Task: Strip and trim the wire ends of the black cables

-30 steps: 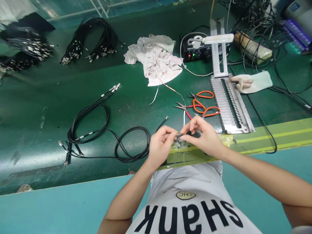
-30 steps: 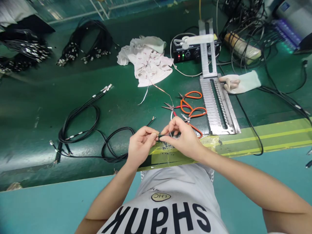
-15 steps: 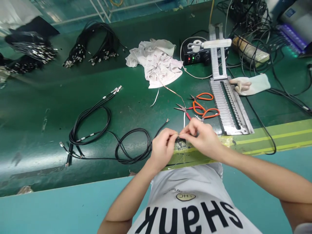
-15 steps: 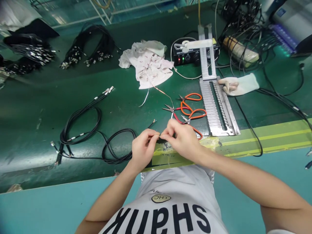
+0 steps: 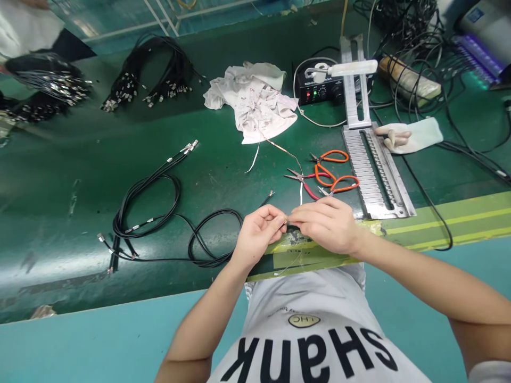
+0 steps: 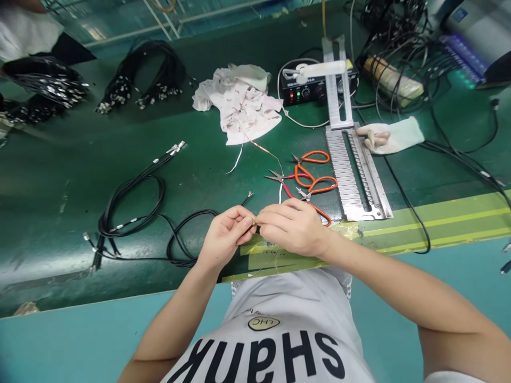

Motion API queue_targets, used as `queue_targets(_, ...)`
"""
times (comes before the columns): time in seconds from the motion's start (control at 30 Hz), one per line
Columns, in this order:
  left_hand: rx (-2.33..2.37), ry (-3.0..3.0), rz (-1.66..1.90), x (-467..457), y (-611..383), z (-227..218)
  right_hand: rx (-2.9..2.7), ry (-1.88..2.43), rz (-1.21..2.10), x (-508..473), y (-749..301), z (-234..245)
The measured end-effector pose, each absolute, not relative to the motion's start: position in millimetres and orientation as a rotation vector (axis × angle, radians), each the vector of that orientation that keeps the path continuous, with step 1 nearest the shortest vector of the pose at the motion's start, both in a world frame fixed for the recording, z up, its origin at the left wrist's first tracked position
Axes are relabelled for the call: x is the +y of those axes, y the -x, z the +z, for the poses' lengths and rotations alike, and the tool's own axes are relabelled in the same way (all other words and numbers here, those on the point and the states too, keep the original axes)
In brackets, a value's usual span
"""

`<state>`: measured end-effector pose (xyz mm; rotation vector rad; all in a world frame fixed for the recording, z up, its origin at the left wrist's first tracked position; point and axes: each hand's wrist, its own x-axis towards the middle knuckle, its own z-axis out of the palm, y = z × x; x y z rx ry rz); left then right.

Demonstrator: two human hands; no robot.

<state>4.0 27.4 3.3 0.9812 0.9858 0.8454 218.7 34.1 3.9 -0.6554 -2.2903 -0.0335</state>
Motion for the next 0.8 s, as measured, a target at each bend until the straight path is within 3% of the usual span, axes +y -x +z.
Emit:
queue_targets(0.1,0.986,-0.993,0.826,25.6,-4.7,3.5,-2.331,0.69,-0.023,33.1,-215.0,9.2)
queue_targets(0.17,1.042,-1.074,0.846,22.5,-5.7,1.6,-2.276,0.848,0.224,29.8,-210.9,13.9)
queue_targets(0.33,1.221,-1.617,1.063,14.3,-6.3,-11.9,-1.318,1.244,1.655,27.4,-207.8,24.3)
queue_targets(0.4,1.208,-1.583,1.044,15.0,-6.4,-16.5,-0.978,1.236,1.885,30.1,-212.3,26.1)
queue_targets(0.6,1.099,-1.424,1.054,27.8,5.3,-11.0,-0.925,1.147,1.747,34.2,-226.2,20.0)
queue_targets(0.8,1.595,-1.746,1.119,12.6,81.3,3.1,-1.049,1.194,1.656,29.1,-237.2,11.3)
